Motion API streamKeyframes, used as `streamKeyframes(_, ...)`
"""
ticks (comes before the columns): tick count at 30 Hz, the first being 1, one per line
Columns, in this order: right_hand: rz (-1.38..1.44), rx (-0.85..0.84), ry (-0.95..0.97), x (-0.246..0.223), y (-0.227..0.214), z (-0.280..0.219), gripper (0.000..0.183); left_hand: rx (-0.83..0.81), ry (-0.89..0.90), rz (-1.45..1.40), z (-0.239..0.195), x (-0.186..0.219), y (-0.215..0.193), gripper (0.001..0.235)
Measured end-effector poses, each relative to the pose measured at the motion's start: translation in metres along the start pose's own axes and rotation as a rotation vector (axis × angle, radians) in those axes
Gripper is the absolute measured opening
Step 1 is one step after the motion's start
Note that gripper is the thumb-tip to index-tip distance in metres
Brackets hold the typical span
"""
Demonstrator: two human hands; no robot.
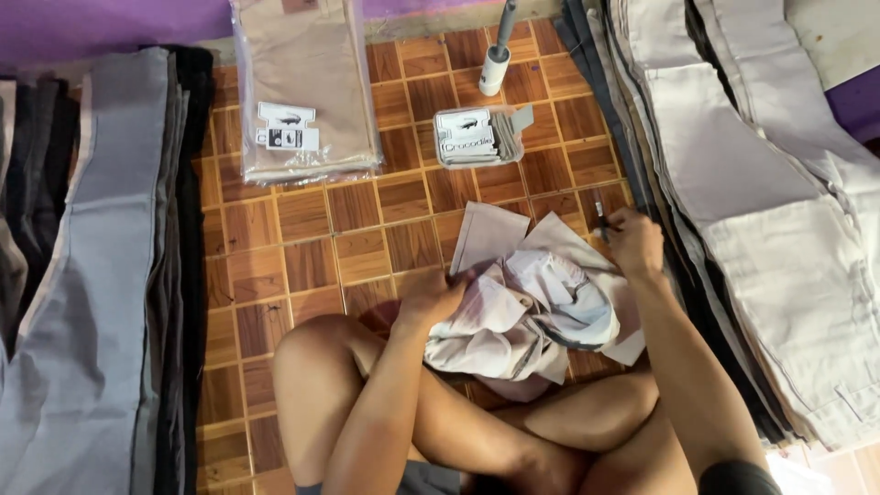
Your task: The person sits on the floor and uses scissors to cut tags off a pair of beige trousers. They unfold the trousers, locate the tags, snip them off, and place the scissors down between cuts.
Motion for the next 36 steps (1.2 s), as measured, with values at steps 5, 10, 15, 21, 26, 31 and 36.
streamKeyframes(5, -0.080, 0.052, -0.127, -0.096, 0.002, 0.014, 0.016, -0.354, -0.105, 0.193, -0.016, 0.008, -0.002, 0.065)
streamKeyframes(10, 0.100, 0.127, -0.275, -0.155, 0.006, 0.052, 0.022, -0.440, -0.144, 0.051, -0.018, 0.021, -0.009, 0.049)
streamKeyframes(15, 0.280, -0.111, -0.346, -0.205, -0.047, -0.026, 0.019, 0.058, 0.254, -0.338, 0.015, -0.007, 0.001, 0.069)
streamKeyframes(21, 0.493, -0.827, -0.365, -0.225, -0.128, -0.176, 0.029, -0.154, 0.553, -0.820, 0.029, -0.006, 0.031, 0.038)
streamKeyframes(26, 0.653, -0.698, -0.458, -0.191, -0.156, -0.192, 0.038, 0.322, 0.975, -0.481, -0.023, 0.044, -0.022, 0.025)
streamKeyframes(31, 0.749, -0.728, -0.554, -0.210, -0.182, -0.216, 0.042, 0.598, 1.032, -0.456, -0.039, 0.041, -0.027, 0.016)
streamKeyframes(36, 0.612, -0.055, -0.488, -0.192, -0.164, -0.197, 0.026, 0.357, 0.556, -0.554, -0.007, 0.018, -0.006, 0.036)
Point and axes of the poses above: each hand's wrist, its own z-axis towards the middle knuckle, its own y-axis out of the palm, x = y × z, the point moved 6 cm from there along z, towards the middle knuckle, and after that the axes turned 3 degrees about -z, right-handed, at the moved point
